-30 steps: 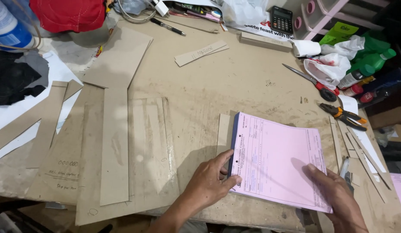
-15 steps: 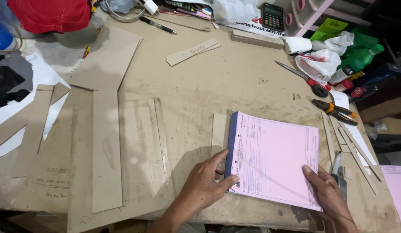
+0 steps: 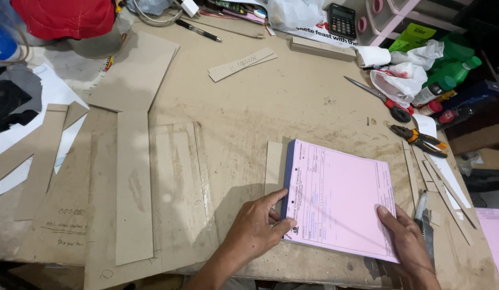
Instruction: Measuring, marking, and cutting cardboard strips and paper pads to size using a utility knife and a pen.
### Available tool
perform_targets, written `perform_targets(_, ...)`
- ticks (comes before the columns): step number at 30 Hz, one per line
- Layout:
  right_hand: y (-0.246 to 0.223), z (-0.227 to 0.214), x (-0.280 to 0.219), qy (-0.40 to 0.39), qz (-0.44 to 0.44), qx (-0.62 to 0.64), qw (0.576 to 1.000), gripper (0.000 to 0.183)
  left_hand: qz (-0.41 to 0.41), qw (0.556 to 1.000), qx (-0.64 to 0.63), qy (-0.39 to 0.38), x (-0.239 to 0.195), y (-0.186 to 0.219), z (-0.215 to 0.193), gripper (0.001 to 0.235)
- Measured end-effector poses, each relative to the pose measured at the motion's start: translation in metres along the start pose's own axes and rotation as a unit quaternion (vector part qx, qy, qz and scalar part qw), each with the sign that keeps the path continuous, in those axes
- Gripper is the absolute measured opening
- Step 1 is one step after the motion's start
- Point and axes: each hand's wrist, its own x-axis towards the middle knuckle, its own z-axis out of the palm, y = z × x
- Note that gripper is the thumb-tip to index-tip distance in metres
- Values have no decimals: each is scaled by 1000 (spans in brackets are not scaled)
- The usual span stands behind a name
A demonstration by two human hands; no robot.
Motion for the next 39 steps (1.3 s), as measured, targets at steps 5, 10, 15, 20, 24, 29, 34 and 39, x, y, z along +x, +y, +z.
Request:
perform_targets(5,8,-2,3,31,-12,-21,999,52,10,1000,6,5,0,0,-1,72)
perform_targets(10,18,-12,15,-21,-23,-12,999,45,-6,1000,-1,-2,-2,2,-2,72)
perform_targets(15,26,-16,25,-27,-30,0,999,49,42,999,-8,16,2,-4,1,71)
perform_targets(20,8,2,-2,15,-3,14,1000,45,30,999,-4,15,3,-4,0,70)
perform_targets(24,8,1,3,20,-4,15,1000,46,4,1000,-2,16,3,-2,-1,71)
perform_targets(29,-20,17,-23,42,21,-28,999,51,-13,1000,-6,9,0,2,-2,72)
perform_targets(34,-21,21,-26,52,28,-30,998,49,-9,1000,-6,9,0,2,-3,73)
perform_targets(39,-18,14,-28,80,-57,-276,956,65,-14,999,-27,32,-1,1,0,75)
